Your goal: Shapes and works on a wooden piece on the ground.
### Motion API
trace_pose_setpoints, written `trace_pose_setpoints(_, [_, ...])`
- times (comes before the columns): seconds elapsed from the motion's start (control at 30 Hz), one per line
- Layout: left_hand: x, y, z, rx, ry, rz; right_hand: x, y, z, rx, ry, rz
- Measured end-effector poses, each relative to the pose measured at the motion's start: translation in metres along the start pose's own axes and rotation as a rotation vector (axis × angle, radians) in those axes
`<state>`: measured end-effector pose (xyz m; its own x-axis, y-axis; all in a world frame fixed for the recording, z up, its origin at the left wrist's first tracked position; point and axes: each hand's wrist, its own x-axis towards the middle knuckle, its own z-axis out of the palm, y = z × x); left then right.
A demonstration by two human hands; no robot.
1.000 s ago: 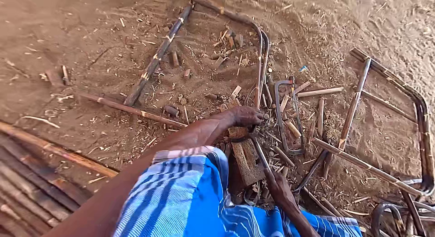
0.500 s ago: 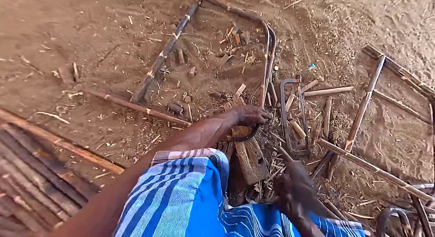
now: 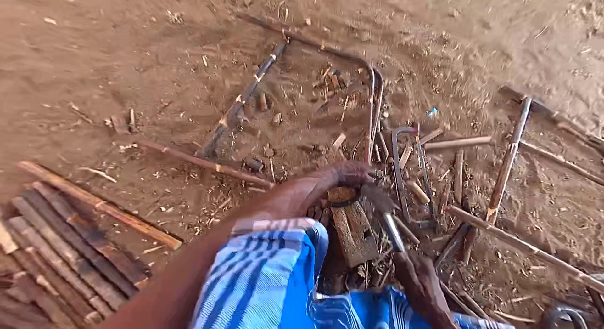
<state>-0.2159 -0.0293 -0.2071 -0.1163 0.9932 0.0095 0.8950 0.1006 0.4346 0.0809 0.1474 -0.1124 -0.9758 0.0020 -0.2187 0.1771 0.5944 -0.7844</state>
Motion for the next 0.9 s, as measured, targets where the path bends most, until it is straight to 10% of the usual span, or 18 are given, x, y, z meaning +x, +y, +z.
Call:
trace_pose_setpoints(0.1, [0.002,0.009,0.012,0.013,0.02,0.032,-0.013,0.038,0.022,0.064,0.038,-0.244])
trace_pose_setpoints(0.23, [0.001,0.008,-0.004,0.002,0.005,-0.026,0.016,0.028,0.003,-0.055,-0.192,0.33])
trace_pose_setpoints(0.37, [0.0,0.011,0.009,-0.008,-0.01,0.018,-0.019,0.023,0.017,0.232,0.043,-0.097])
trace_pose_setpoints(0.5, [0.0,0.011,-0.006,0.047,0.002,0.003,0.014,0.041,0.015,0.096,-0.071,0.372])
trace_pose_setpoints(0.67, [-0.001,0.004,0.009,0.018,0.032,0.044,-0.005,0.028,0.021,0.325,0.131,-0.002])
trace_pose_setpoints(0.77, [0.004,0.01,-0.004,0.058,-0.019,0.018,0.005,0.061,0.021,-0.107,-0.272,0.412])
trace_pose_setpoints(0.9, [-0.007,0.018,0.0,0.101,0.002,-0.088,0.003,0.086,-0.005,-0.294,-0.273,0.601])
